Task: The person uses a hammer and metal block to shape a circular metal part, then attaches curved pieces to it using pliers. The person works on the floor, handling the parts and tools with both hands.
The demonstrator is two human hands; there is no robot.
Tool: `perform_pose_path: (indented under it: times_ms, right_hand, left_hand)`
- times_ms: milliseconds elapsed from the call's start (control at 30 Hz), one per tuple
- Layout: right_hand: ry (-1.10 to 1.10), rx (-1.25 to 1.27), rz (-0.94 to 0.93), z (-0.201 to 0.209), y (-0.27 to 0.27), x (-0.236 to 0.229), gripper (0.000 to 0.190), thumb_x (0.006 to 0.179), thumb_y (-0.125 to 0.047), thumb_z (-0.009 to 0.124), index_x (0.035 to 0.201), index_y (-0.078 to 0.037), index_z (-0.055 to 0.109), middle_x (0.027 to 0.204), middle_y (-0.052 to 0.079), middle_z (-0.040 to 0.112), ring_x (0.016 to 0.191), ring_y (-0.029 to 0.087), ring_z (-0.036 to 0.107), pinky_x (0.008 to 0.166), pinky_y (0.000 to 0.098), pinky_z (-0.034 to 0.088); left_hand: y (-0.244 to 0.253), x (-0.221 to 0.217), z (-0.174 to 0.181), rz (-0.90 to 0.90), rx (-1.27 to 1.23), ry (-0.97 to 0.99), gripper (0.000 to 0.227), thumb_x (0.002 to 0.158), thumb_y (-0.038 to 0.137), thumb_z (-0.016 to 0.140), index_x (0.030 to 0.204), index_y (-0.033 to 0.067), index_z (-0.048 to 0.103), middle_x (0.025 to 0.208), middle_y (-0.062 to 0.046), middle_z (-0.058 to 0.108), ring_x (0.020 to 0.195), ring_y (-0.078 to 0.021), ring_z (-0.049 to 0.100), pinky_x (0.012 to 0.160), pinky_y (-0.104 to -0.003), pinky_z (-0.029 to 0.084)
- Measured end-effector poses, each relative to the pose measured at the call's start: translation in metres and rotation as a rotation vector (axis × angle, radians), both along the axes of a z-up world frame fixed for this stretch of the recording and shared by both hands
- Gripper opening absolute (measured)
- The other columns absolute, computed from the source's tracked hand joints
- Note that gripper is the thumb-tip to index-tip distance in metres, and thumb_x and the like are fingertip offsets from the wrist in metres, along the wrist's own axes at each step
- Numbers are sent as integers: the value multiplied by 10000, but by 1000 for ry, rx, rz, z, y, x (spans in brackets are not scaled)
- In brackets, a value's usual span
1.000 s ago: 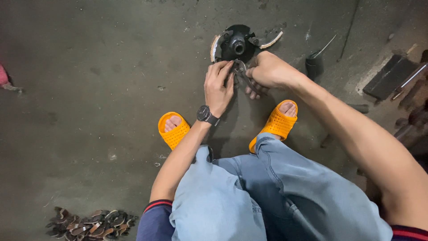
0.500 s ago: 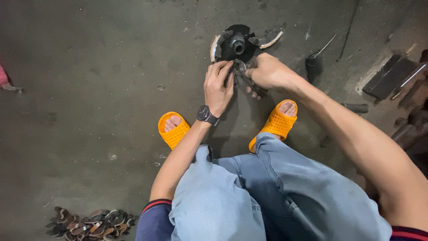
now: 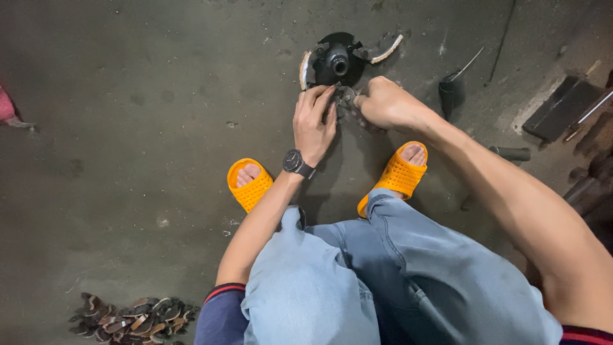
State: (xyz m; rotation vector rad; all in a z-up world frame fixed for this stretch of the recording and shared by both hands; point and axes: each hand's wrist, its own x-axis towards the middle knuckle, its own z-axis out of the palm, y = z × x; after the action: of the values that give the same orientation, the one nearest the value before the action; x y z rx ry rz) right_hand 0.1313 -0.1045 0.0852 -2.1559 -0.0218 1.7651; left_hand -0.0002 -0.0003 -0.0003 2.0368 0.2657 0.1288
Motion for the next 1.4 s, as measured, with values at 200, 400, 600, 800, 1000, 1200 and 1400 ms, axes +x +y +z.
perform_pose_path:
  times_ms: [200, 400, 600, 800, 1000, 1200, 1400]
  right_hand:
    - [11, -12, -61, 24, 14, -5, 309, 923, -108, 425, 910, 156, 587, 603, 199, 584, 536, 265, 615, 487, 399, 491]
    - [39, 23, -301, 31, 15, -14, 328, 920, -121, 412, 743, 87, 595, 542, 197, 579, 519, 279, 647, 467, 382, 520]
    - [53, -20, -289, 46, 23, -12, 298, 903, -123, 454, 868, 133, 604, 604, 187, 581, 634, 291, 662, 578, 414, 522]
    - [-40, -6, -215, 8, 0, -25, 362, 923, -178, 420, 712, 38, 619, 486, 114, 562, 443, 222, 613, 451, 352, 498]
    - [-75, 23, -151, 4, -6, -26, 377, 931, -169, 411, 722, 59, 626, 523, 153, 562, 486, 254, 610, 473, 372, 482]
    - [-46, 38, -271, 13, -14, -28, 352, 939, -139, 426, 739, 85, 611, 498, 116, 574, 422, 174, 588, 399, 308, 483]
    - [-999, 585, -195, -31, -40, -68, 173, 979, -26, 392, 968, 76, 531, 524, 127, 524, 458, 244, 546, 413, 320, 409]
  left_hand:
    - [1, 2, 5, -1, -16, -4, 240, 841, 16, 562, 1075, 64, 568, 969, -60, 528, 880, -262, 542, 723, -358, 453]
    - [1, 1, 5, 2, -26, -22, 252, 854, 14, 542, 1099, 71, 560, 981, -47, 526, 883, -249, 539, 738, -335, 451]
    - [1, 3, 8, -1, -22, -21, 256, 839, 1, 553, 1089, 56, 562, 983, -64, 531, 889, -267, 541, 737, -358, 455]
    - [1, 4, 8, 8, -17, -44, 255, 818, -18, 561, 1065, 42, 579, 964, -80, 545, 849, -280, 552, 727, -371, 468]
    - [0, 1, 5, 3, -8, -34, 275, 811, -26, 577, 1076, 43, 572, 972, -72, 537, 865, -275, 553, 736, -373, 465]
    - [0, -1, 1, 23, -66, -35, 250, 834, 2, 569, 1079, 51, 549, 974, -63, 528, 897, -272, 557, 762, -377, 478]
    - [0, -2, -3, 12, -37, -67, 161, 845, 50, 601, 1000, 47, 557, 901, -53, 533, 856, -265, 571, 730, -367, 486]
